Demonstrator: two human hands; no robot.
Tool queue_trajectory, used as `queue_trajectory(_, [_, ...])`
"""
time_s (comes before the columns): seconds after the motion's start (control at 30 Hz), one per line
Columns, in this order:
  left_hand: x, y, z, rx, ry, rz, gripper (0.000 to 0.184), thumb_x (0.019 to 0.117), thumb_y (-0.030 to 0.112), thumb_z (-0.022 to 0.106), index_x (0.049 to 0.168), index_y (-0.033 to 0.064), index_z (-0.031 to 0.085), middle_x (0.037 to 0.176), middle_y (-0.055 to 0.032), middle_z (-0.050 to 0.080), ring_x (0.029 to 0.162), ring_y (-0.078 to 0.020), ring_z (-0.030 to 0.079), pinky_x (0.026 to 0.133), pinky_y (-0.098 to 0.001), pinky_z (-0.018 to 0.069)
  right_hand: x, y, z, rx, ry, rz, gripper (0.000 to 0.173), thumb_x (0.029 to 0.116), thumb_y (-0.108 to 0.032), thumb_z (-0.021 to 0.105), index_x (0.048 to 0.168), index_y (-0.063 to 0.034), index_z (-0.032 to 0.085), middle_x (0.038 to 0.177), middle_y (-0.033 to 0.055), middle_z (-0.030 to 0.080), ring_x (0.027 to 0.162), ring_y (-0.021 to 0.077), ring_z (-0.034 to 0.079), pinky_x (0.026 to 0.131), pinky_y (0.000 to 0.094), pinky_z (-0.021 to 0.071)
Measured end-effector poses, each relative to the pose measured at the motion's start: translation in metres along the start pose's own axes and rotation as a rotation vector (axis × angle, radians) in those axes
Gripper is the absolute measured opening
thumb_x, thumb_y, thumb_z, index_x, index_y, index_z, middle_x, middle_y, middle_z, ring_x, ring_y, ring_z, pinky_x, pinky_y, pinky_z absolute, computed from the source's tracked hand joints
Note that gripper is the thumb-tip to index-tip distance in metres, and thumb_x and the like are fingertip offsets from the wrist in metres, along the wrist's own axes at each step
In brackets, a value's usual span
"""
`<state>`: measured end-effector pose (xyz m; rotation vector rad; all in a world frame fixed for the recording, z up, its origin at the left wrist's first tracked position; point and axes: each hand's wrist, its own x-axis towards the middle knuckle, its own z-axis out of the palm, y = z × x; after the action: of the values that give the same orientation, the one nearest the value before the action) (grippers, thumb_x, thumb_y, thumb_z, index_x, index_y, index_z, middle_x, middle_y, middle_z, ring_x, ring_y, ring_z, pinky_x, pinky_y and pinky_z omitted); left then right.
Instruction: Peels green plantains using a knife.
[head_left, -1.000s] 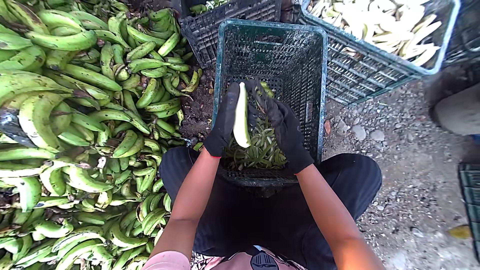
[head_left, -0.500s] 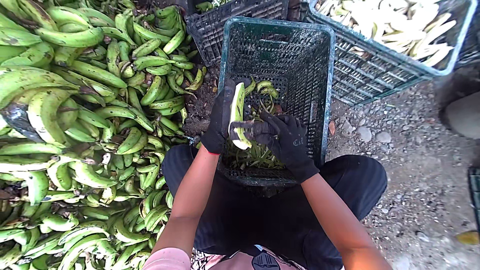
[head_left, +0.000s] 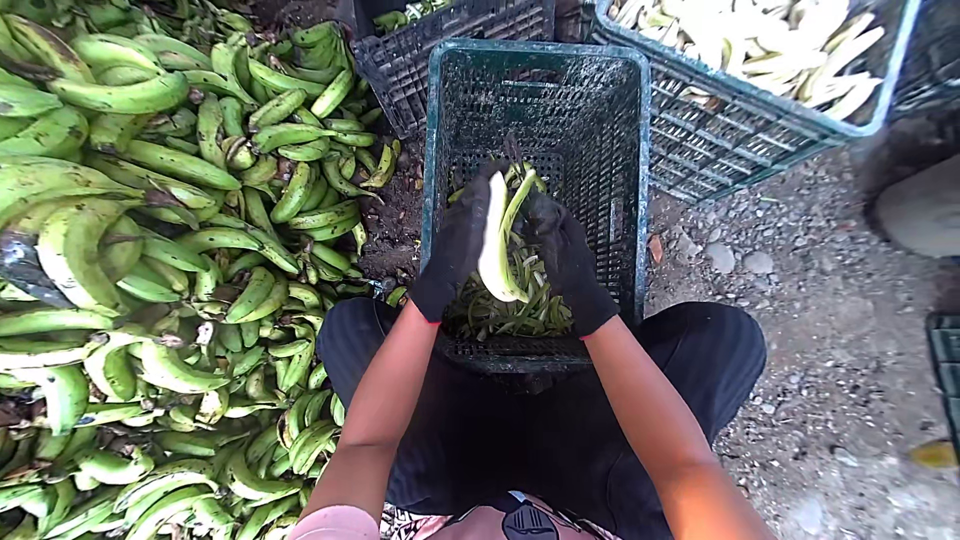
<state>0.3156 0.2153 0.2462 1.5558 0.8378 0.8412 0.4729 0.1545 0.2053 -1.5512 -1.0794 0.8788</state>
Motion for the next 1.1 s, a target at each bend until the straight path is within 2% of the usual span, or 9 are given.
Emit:
queue_trajectory(0.07, [0.001,0.004,-0.015,0.017,0.079,-0.027,0.054,0.1116,0.032,0.016,0.145,0.0048,0.049,0.118,-0.0076,0.065,0.100,-0.0092,0.064,0.091,-0.0300,0.0549,-0.008,0.003,-0.010,-0.119,-0.060,-0.146,0.064,0.1039,-0.057,0.039,0.136,-0.0074,0.061,0.126,0.0090,0.066,0.118,0.0132,0.061,0.104,0.0395,0.0488])
queue_trajectory(0.13, [0.005,-0.003,-0.027,-0.066,0.121,-0.022,0.055,0.1117,0.033,0.015,0.144,0.0066,0.051,0.115,-0.0086,0.069,0.097,-0.0150,0.070,0.085,-0.0352,0.0603,-0.009,0.013,-0.023,-0.304,-0.151,-0.300,0.071,0.1018,-0.066,0.035,0.139,-0.0113,0.063,0.135,0.0128,0.065,0.127,0.0249,0.058,0.110,0.0495,0.0444])
queue_trajectory(0.27, [0.010,-0.006,-0.030,-0.278,0.221,-0.107,0.054,0.1120,0.036,0.015,0.137,0.0051,0.052,0.093,-0.0056,0.071,0.073,-0.0131,0.070,0.062,-0.0287,0.0605,-0.017,0.019,-0.032,-0.605,-0.170,-0.447,0.082,0.0924,-0.081,0.032,0.138,-0.0214,0.066,0.128,0.0197,0.066,0.116,0.0427,0.061,0.088,0.0676,0.0447])
queue_trajectory(0.4, [0.013,-0.007,-0.027,-0.455,0.200,-0.215,0.056,0.1117,0.040,0.015,0.124,0.0054,0.057,0.083,-0.0067,0.069,0.063,-0.0136,0.066,0.052,-0.0264,0.0565,-0.025,0.024,-0.028,-0.750,-0.131,-0.603,0.088,0.0883,-0.088,0.026,0.137,-0.0269,0.067,0.118,0.0203,0.068,0.107,0.0409,0.064,0.088,0.0642,0.0445])
queue_trajectory(0.67, [0.005,-0.017,-0.009,-0.069,0.121,-0.154,0.055,0.1120,0.037,0.020,0.129,0.0008,0.058,0.100,-0.0095,0.068,0.084,-0.0146,0.067,0.076,-0.0343,0.0585,-0.017,0.013,-0.009,-0.625,-0.051,-0.060,0.058,0.0993,-0.057,0.049,0.142,-0.0192,0.062,0.129,0.0248,0.062,0.117,0.0462,0.059,0.088,0.0688,0.0455])
queue_trajectory(0.73, [0.001,-0.013,0.002,-0.047,0.104,-0.194,0.055,0.1120,0.039,0.019,0.123,0.0025,0.058,0.089,-0.0076,0.069,0.073,-0.0140,0.068,0.064,-0.0325,0.0608,-0.006,0.020,-0.013,-0.388,0.011,0.107,0.053,0.1061,-0.050,0.042,0.139,-0.0130,0.061,0.125,0.0182,0.065,0.116,0.0350,0.062,0.093,0.0625,0.0475])
queue_trajectory(0.9, [-0.001,-0.012,-0.002,0.155,0.140,-0.184,0.048,0.1113,0.038,0.032,0.128,0.0060,0.063,0.105,-0.0064,0.069,0.090,-0.0109,0.067,0.082,-0.0329,0.0579,-0.014,0.023,-0.038,0.025,0.086,0.168,0.055,0.1067,-0.048,0.038,0.144,-0.0107,0.054,0.129,0.0130,0.066,0.115,0.0217,0.065,0.096,0.0475,0.0535])
queue_trajectory(0.97, [-0.007,-0.014,-0.014,0.392,0.009,-0.216,0.048,0.1062,0.049,0.046,0.142,0.0191,0.057,0.128,-0.0081,0.066,0.109,-0.0186,0.065,0.095,-0.0462,0.0536,-0.020,0.019,-0.050,0.137,0.157,0.118,0.050,0.1083,-0.043,0.038,0.142,-0.0105,0.055,0.123,0.0089,0.067,0.105,0.0144,0.066,0.088,0.0378,0.0565])
queue_trajectory(1.1, [-0.004,-0.029,-0.012,0.843,-0.367,-0.404,0.053,0.1009,0.049,0.059,0.135,0.0083,0.061,0.113,-0.0226,0.067,0.103,-0.0389,0.065,0.092,-0.0638,0.0491,-0.030,0.008,-0.096,0.245,0.303,0.049,0.051,0.1066,-0.042,0.039,0.140,-0.0067,0.054,0.118,0.0071,0.066,0.099,0.0108,0.065,0.084,0.0321,0.0576])
